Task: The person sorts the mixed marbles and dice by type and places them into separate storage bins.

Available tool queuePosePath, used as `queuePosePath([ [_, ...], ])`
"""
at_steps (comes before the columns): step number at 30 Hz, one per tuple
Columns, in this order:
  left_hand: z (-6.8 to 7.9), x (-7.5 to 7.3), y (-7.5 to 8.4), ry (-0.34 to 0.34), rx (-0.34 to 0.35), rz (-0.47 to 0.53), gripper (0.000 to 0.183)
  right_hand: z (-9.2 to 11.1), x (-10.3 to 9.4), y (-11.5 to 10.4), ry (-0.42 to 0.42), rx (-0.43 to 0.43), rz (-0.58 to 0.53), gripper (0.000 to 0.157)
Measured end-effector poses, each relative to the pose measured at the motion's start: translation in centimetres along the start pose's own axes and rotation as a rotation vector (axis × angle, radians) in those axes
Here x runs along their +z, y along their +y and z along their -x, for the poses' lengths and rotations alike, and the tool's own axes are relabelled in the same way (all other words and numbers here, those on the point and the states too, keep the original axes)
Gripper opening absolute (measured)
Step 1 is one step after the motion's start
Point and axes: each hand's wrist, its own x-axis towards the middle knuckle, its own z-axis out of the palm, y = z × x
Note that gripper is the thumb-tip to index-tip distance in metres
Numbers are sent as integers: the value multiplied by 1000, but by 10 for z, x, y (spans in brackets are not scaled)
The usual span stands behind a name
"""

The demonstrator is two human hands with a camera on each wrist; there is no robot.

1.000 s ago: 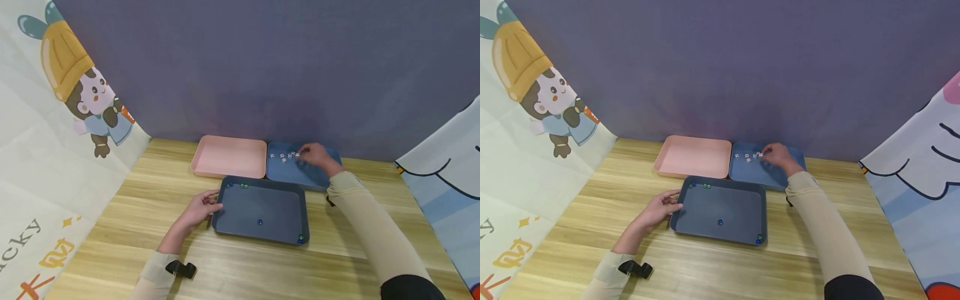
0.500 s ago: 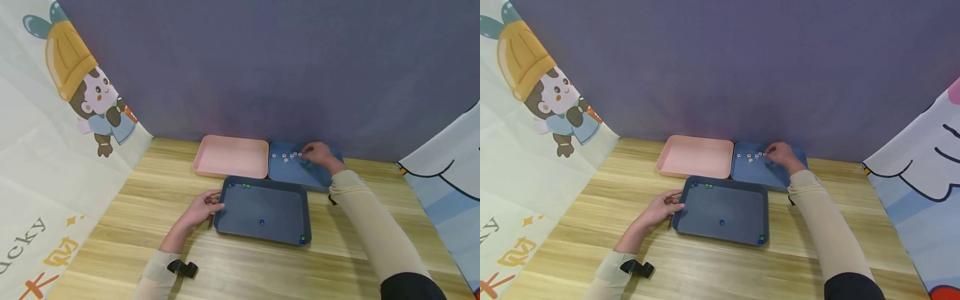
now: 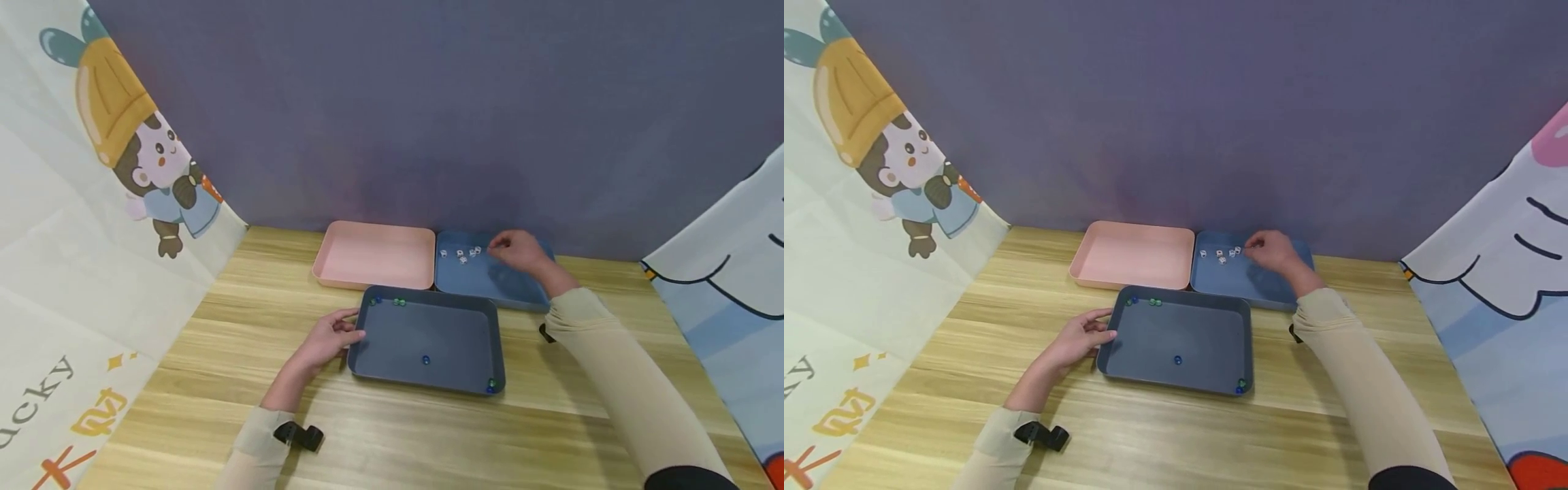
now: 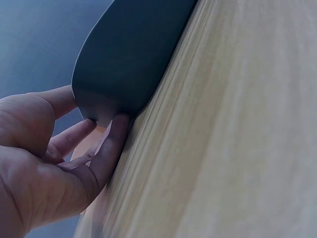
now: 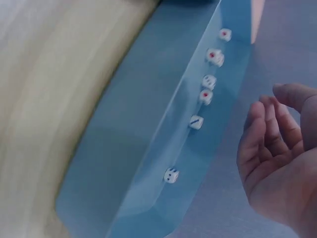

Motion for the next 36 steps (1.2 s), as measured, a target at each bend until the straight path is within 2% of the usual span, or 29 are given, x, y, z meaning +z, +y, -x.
queuePosePath([
  [5, -1, -1, -3, -4, -14, -6, 56, 25, 5, -4, 23, -35, -63, 30],
  [10, 1, 0, -3, 1, -12, -9, 55, 58, 12, -8, 53, -63, -75, 26],
  [13, 3, 0, -3, 5, -10, -8, 54, 80, 18, -10, 56, -45, -68, 23],
  [19, 7, 0, -1, -1, -8, -5, 55, 115, 34, -12, 43, -34, -81, 27],
  [26, 4, -2, -6, -7, -6, 5, 55, 143, 57, -9, -10, 48, -190, 32],
  [29, -1, -3, -14, -5, -11, 12, 55, 152, 66, -7, -6, 55, -169, 38],
  [33, -9, -2, -24, 24, -7, 13, 54, 161, 76, -6, 45, 33, -91, 47],
  [36, -11, 0, -28, 39, -6, 6, 53, 166, 83, -4, 69, 45, -78, 54],
])
